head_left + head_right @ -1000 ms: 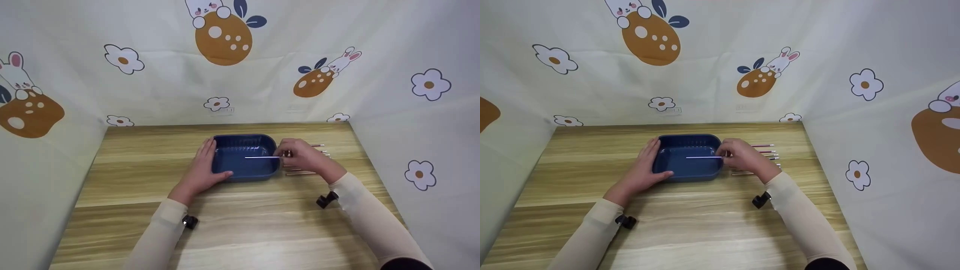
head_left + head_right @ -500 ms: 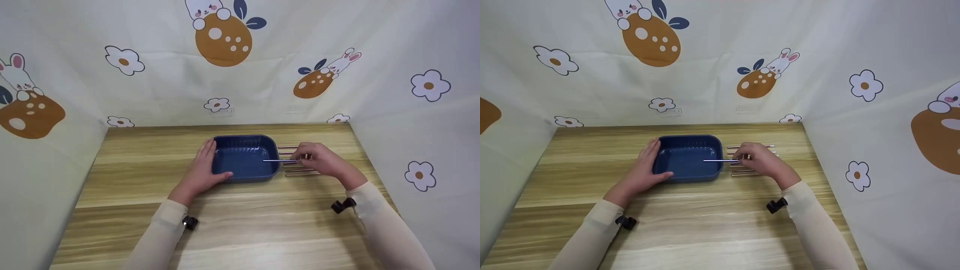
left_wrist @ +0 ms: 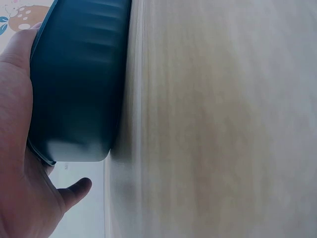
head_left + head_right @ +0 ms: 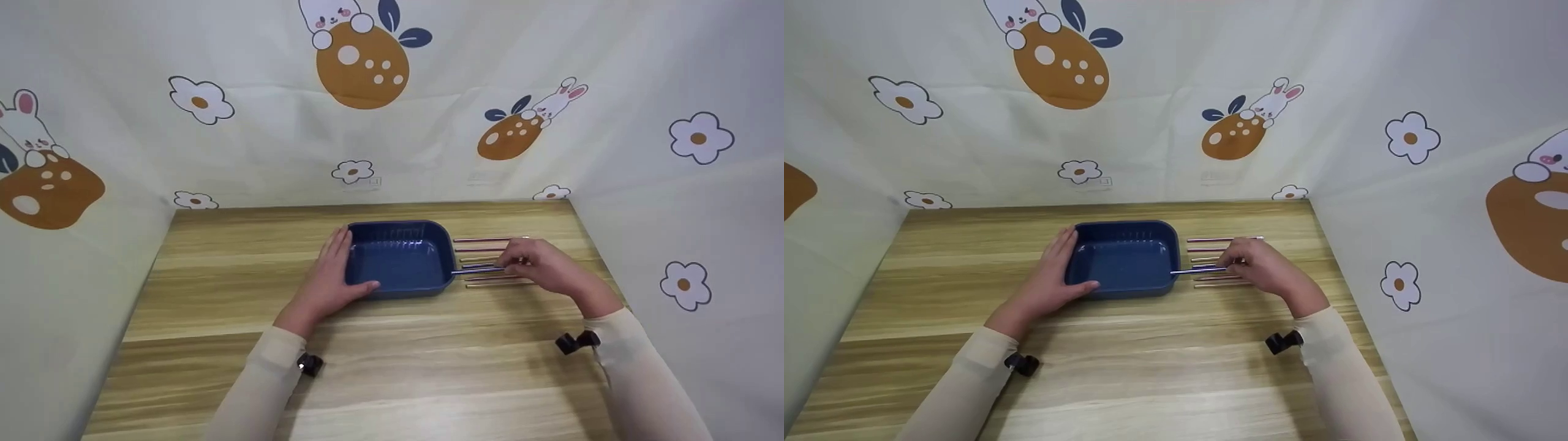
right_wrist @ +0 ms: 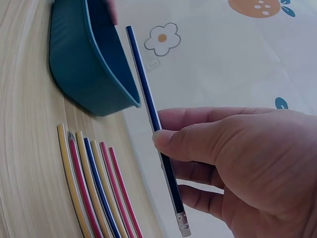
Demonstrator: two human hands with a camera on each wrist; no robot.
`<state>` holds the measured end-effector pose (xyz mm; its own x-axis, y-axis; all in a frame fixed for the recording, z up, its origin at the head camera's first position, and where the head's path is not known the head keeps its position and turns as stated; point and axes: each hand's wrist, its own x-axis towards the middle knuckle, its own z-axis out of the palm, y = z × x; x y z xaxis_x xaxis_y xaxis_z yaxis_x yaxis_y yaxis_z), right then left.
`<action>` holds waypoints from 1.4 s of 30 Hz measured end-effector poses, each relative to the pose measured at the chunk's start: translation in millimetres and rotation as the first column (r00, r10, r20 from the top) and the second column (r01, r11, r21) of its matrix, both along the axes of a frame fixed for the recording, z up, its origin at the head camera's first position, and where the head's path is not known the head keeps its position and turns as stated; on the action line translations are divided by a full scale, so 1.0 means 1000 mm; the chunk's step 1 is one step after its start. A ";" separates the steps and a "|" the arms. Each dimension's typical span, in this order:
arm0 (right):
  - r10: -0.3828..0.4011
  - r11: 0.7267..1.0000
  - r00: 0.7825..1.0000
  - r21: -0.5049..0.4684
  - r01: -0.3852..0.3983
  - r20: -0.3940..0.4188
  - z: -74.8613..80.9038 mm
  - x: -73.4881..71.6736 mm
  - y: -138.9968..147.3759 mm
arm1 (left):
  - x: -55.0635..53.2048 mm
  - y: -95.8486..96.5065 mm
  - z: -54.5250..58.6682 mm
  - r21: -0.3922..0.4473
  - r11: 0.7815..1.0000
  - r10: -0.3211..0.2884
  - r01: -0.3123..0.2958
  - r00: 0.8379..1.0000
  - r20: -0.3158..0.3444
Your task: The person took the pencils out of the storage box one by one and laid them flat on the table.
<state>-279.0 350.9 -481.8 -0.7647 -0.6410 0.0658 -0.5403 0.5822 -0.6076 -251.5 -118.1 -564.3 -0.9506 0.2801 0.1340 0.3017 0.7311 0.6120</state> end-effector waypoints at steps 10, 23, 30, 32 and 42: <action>-0.032 0.999 0.999 -0.006 0.032 -0.037 -0.009 0.008 0.019 | 0.001 0.000 0.002 -0.025 1.000 -0.001 0.002 1.000 0.019; -0.070 0.998 0.998 0.010 0.070 0.007 -0.023 0.009 0.027 | -0.001 -0.001 0.001 -0.016 1.000 0.004 -0.003 0.999 0.039; -0.062 0.998 0.998 -0.015 0.062 0.023 -0.041 0.011 0.030 | -0.001 -0.002 0.002 -0.025 1.000 0.000 0.001 0.999 0.047; -0.065 0.998 0.997 -0.012 0.066 0.032 -0.045 0.012 0.030 | -0.001 -0.001 0.002 -0.027 1.000 -0.001 0.002 0.999 0.045; -0.050 0.998 0.999 -0.022 0.050 0.006 -0.058 0.014 0.033 | 0.000 -0.001 0.001 -0.026 1.000 -0.011 0.011 1.000 0.024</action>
